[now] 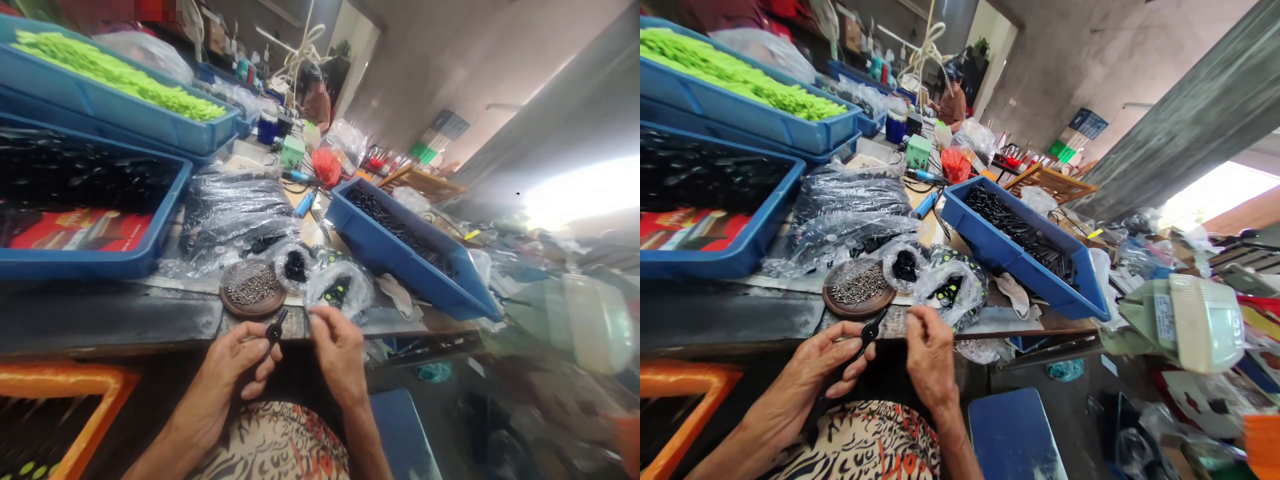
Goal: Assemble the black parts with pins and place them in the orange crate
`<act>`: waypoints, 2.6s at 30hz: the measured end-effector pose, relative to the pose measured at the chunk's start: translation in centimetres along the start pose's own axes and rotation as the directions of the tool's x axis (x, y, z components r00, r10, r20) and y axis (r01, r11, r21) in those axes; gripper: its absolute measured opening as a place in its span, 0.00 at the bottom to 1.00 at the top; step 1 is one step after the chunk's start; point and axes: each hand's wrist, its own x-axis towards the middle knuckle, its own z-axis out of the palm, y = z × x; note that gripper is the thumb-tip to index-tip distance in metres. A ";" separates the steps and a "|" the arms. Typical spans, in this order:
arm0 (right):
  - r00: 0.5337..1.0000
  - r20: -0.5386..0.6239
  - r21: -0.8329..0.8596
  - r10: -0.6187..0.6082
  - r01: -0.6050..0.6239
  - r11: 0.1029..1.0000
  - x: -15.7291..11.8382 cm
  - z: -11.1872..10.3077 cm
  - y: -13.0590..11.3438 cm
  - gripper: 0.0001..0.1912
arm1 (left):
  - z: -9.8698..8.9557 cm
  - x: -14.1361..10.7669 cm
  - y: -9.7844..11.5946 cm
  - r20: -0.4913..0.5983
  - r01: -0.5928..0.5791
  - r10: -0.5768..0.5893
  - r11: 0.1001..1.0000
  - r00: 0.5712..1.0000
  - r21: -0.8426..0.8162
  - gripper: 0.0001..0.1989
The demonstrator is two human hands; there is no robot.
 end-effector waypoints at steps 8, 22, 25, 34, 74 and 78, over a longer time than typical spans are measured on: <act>0.982 0.095 -0.602 -0.165 0.189 0.776 4.8 -3.4 5.9 0.12 | 0.4 0.2 0.1 -0.032 0.029 -0.031 0.999 0.999 -0.041 0.07; 0.970 0.098 -0.512 -0.224 0.242 0.824 4.4 -2.8 5.0 0.11 | 0.4 0.4 0.1 -0.015 0.017 -0.018 0.995 1.000 -0.102 0.08; 0.978 0.109 -0.171 -0.180 0.197 0.965 2.7 -2.1 2.9 0.10 | 0.5 0.5 0.0 -0.028 -0.002 -0.001 0.993 1.000 -0.116 0.07; 0.907 0.397 0.119 0.139 -0.201 0.972 -0.7 1.2 1.2 0.14 | 0.2 0.6 -0.7 -0.102 -0.188 0.190 0.982 0.976 0.027 0.07; 0.930 0.228 -0.017 -0.290 0.302 0.953 -1.5 2.9 1.8 0.13 | 0.1 0.9 -1.2 -0.137 -0.207 0.229 0.965 0.964 0.163 0.06; 0.956 0.229 0.053 -0.181 0.173 0.983 -1.6 3.0 2.3 0.12 | -0.1 0.9 -1.4 -0.103 -0.190 0.199 0.977 0.974 0.098 0.05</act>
